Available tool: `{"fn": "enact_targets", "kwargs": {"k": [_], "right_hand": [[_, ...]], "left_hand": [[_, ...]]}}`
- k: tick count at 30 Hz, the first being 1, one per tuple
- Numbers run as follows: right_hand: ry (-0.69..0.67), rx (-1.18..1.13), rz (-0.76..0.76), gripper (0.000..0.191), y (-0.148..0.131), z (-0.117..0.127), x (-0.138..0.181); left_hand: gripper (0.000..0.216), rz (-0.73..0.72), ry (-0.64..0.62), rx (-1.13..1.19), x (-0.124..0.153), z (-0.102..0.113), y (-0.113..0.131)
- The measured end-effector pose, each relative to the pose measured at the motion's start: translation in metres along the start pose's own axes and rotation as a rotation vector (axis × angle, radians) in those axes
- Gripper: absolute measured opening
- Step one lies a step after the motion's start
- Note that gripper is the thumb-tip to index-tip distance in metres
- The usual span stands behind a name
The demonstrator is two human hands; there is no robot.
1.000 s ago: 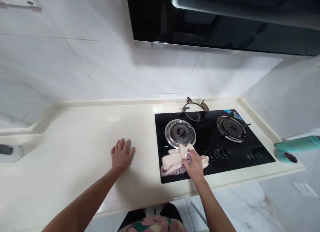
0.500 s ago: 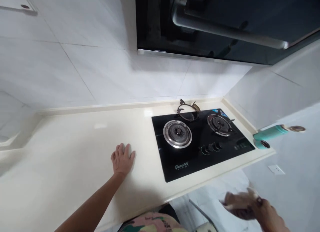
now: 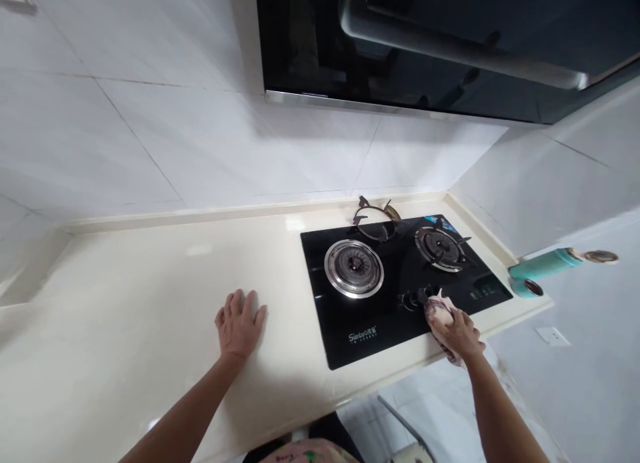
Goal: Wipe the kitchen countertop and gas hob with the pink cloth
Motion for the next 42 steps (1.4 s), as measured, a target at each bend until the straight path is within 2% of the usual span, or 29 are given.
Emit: {"fn": "enact_targets", "kwargs": {"k": [4, 7, 9, 11, 14, 16, 17, 19, 22, 24, 27, 29, 31, 33, 36, 42], "right_hand": [[-0.041, -0.055, -0.003, 0.092, 0.005, -0.016, -0.013], [-0.012, -0.075, 0.009, 0.088, -0.001, -0.023, 0.007], [0.003, -0.080, 0.051, 0.083, -0.017, -0.033, 0.043], [-0.006, -0.095, 0.164, 0.079, -0.044, -0.048, 0.095], [0.005, -0.198, 0.518, 0.071, -0.095, -0.065, 0.177], [-0.052, -0.316, 0.717, 0.065, -0.121, -0.070, 0.215], [-0.082, -0.398, 0.778, 0.062, -0.129, -0.069, 0.223], [-0.120, -0.587, 0.764, 0.049, -0.133, -0.060, 0.215], [-0.087, -0.745, 0.545, 0.036, -0.125, -0.036, 0.151], [-0.036, -0.729, 0.483, 0.047, -0.128, -0.017, 0.092], [0.001, -0.648, 0.428, 0.072, -0.153, 0.002, 0.004], [-0.014, -0.548, 0.381, 0.075, -0.179, 0.002, -0.038], [-0.034, -0.436, 0.325, 0.069, -0.202, -0.007, -0.061], [-0.032, -0.341, 0.296, 0.065, -0.217, -0.018, -0.067], [0.005, -0.249, 0.340, 0.066, -0.217, -0.029, -0.048], [0.057, -0.167, 0.464, 0.070, -0.176, -0.035, 0.044]], "left_hand": [[0.056, 0.025, -0.035, -0.039, -0.001, 0.003, 0.003], [0.057, 0.021, -0.047, -0.073, -0.001, 0.005, 0.006], [0.057, 0.022, -0.055, -0.088, -0.002, 0.006, 0.007], [0.058, 0.021, -0.064, -0.092, -0.002, 0.006, 0.007], [0.059, 0.029, -0.065, -0.089, -0.002, 0.007, 0.007], [0.059, 0.039, -0.063, -0.087, -0.002, 0.009, 0.007], [0.058, 0.043, -0.065, -0.086, -0.002, 0.009, 0.007], [0.057, 0.053, -0.070, -0.083, -0.002, 0.009, 0.007], [0.056, 0.058, -0.064, -0.087, -0.002, 0.009, 0.007], [0.056, 0.058, -0.053, -0.090, -0.002, 0.009, 0.007], [0.056, 0.062, -0.044, -0.089, -0.001, 0.010, 0.007], [0.056, 0.063, -0.044, -0.080, 0.000, 0.010, 0.007], [0.056, 0.065, -0.046, -0.072, 0.000, 0.010, 0.007], [0.056, 0.070, -0.045, -0.072, 0.000, 0.010, 0.006], [0.056, 0.071, -0.046, -0.085, 0.000, 0.009, 0.006], [0.057, 0.066, -0.066, -0.084, 0.000, 0.009, 0.008]]}}
Point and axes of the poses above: each hand's wrist, its own x-axis away from the middle knuckle, its own z-axis out of the back of the hand, y = z × x, the point moved 4 cm from there along -x, towards the middle knuckle, and after that the axes turned 2 degrees about -x, right-handed, at the moved point
